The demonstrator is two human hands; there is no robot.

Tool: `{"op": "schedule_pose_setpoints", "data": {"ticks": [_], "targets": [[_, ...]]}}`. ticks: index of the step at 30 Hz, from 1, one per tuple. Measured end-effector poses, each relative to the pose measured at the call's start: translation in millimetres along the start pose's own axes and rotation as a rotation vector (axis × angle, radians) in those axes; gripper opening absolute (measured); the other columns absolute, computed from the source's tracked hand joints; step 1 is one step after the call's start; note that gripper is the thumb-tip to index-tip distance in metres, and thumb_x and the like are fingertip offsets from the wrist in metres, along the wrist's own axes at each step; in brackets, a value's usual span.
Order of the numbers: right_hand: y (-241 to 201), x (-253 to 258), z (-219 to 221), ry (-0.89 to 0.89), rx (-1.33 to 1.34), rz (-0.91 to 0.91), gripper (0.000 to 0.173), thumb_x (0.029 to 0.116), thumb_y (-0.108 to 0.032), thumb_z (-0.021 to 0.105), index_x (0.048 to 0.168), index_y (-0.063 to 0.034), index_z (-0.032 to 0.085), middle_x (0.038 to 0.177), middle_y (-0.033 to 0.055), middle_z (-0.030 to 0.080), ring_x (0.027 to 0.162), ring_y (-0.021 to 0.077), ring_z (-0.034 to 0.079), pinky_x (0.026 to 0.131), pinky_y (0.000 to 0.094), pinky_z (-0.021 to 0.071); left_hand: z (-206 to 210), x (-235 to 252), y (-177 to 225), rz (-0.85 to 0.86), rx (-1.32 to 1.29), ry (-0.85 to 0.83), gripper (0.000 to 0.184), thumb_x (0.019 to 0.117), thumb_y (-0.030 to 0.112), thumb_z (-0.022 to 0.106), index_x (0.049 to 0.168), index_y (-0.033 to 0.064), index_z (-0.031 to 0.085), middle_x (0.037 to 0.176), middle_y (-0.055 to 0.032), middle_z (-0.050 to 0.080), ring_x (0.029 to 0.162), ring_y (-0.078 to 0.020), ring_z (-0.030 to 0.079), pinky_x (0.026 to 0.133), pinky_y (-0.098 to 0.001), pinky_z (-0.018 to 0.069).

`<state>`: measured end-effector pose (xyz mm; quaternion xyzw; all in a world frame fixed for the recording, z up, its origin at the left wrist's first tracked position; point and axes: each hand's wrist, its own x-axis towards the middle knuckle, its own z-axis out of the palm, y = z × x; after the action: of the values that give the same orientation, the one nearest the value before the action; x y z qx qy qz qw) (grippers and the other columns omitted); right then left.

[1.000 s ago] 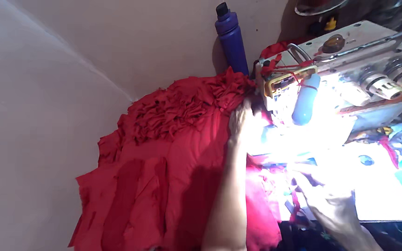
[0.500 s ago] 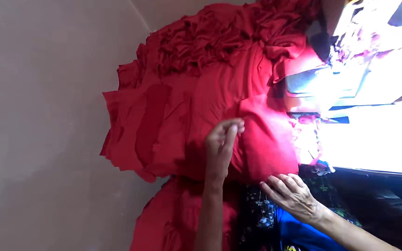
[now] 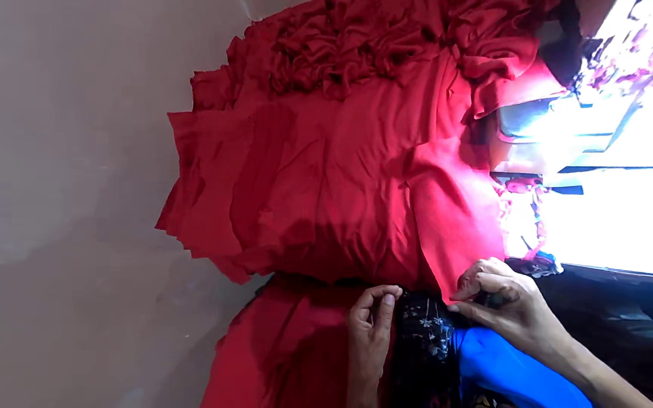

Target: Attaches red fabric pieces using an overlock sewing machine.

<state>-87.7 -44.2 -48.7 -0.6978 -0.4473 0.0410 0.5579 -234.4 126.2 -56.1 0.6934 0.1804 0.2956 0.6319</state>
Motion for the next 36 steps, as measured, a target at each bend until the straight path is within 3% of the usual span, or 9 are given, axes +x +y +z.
{"op": "schedule_pose_setpoints", "data": {"ticks": [5, 9, 13, 16, 18, 24, 27, 29, 36], "targets": [[-30.0, 26.7, -26.1, 0.124, 0.083, 0.181, 0.013, 0.0938, -0.013, 0.064, 0.094, -0.0034, 0.072, 0.092, -0.0012, 0.071, 0.086, -0.0006, 0.066, 0.080, 0.0178, 0.0550, 4.7, 6.1, 13.6, 0.033, -0.094, -0.217, 0.023, 0.1014, 0.014, 0.059, 0.105, -0.0050, 0.071, 0.104, -0.0045, 0.074, 0.101, -0.0064, 0.069, 0.093, -0.0249, 0.0564], [-62.7, 50.0, -44.7, 0.215, 0.021, 0.056, 0.006, 0.0959, -0.012, 0.063, 0.100, -0.0090, 0.067, 0.087, -0.0109, 0.067, 0.080, -0.0058, 0.065, 0.076, 0.0126, 0.0556, 27.9, 43.8, 48.8, -0.171, -0.274, -0.506, 0.061, 0.1095, 0.045, 0.034, 0.120, -0.0071, 0.064, 0.108, -0.0033, 0.075, 0.100, -0.0100, 0.071, 0.092, -0.0295, 0.0572], [-66.7, 40.1, -46.0, 0.114, -0.013, -0.190, 0.021, 0.1050, -0.026, 0.058, 0.103, -0.0091, 0.070, 0.096, -0.0058, 0.073, 0.092, -0.0062, 0.065, 0.084, 0.0121, 0.0536, 58.0, 105.5, 62.0, -0.401, -0.179, -0.317, 0.059, 0.1105, 0.047, 0.025, 0.128, -0.0001, 0.056, 0.102, -0.0044, 0.068, 0.091, -0.0082, 0.066, 0.082, -0.0305, 0.0565], [-58.5, 27.2, -44.0, 0.063, -0.037, -0.213, 0.025, 0.1069, -0.025, 0.055, 0.103, -0.0049, 0.069, 0.094, 0.0014, 0.072, 0.091, -0.0047, 0.064, 0.083, 0.0112, 0.0496, 68.4, 135.6, 50.3, -0.271, 0.112, -0.124, 0.042, 0.1051, 0.046, 0.052, 0.082, 0.0122, 0.057, 0.058, 0.0032, 0.046, 0.044, -0.0011, 0.040, 0.042, -0.0174, 0.0340], [-49.4, 20.0, -42.4, 0.059, -0.033, -0.200, 0.025, 0.1065, -0.024, 0.054, 0.102, -0.0041, 0.069, 0.092, 0.0029, 0.073, 0.089, -0.0037, 0.064, 0.082, 0.0115, 0.0492, 73.0, 147.6, 44.6, -0.207, 0.228, -0.072, 0.040, 0.1043, 0.036, 0.059, 0.075, 0.0102, 0.051, 0.052, 0.0015, 0.037, 0.037, -0.0043, 0.030, 0.037, -0.0190, 0.0262], [-48.2, 33.8, -41.6, 0.098, -0.015, -0.219, 0.026, 0.1055, -0.021, 0.055, 0.100, -0.0028, 0.072, 0.091, 0.0034, 0.073, 0.088, -0.0038, 0.064, 0.082, 0.0105, 0.0490, 88.5, 137.2, 62.4, 0.194, 0.365, 0.048, 0.036, 0.1040, 0.021, 0.057, 0.071, 0.0073, 0.054, 0.065, 0.0034, 0.043, 0.056, -0.0026, 0.041, 0.052, -0.0183, 0.0345], [-60.1, 58.3, -44.6, 0.214, -0.011, -0.228, 0.023, 0.1031, -0.020, 0.059, 0.098, -0.0029, 0.073, 0.089, -0.0003, 0.074, 0.086, -0.0054, 0.066, 0.081, 0.0117, 0.0528, 89.4, 121.5, 87.7, 0.277, 0.024, -0.091, 0.012, 0.0963, 0.005, 0.064, 0.096, -0.0001, 0.075, 0.095, 0.0004, 0.072, 0.084, 0.0002, 0.066, 0.074, -0.0166, 0.0549], [-66.5, 73.0, -46.2, 0.299, -0.008, -0.217, 0.015, 0.0988, -0.016, 0.063, 0.095, -0.0046, 0.072, 0.083, -0.0058, 0.070, 0.077, -0.0079, 0.063, 0.073, 0.0095, 0.0534, 88.7, 111.3, 103.7, 0.182, -0.145, -0.168, 0.017, 0.0941, -0.001, 0.064, 0.108, 0.0008, 0.074, 0.094, 0.0012, 0.076, 0.083, -0.0014, 0.070, 0.075, -0.0195, 0.0585], [-69.8, 84.0, -44.0, 0.343, 0.055, -0.135, 0.007, 0.0940, -0.014, 0.068, 0.094, -0.0079, 0.067, 0.076, -0.0094, 0.063, 0.065, -0.0076, 0.058, 0.061, 0.0082, 0.0508, 80.6, 95.6, 105.1, 0.230, -0.189, -0.269, 0.017, 0.0990, 0.000, 0.056, 0.100, 0.0041, 0.073, 0.082, 0.0078, 0.071, 0.074, 0.0037, 0.065, 0.069, -0.0158, 0.0556]]}}
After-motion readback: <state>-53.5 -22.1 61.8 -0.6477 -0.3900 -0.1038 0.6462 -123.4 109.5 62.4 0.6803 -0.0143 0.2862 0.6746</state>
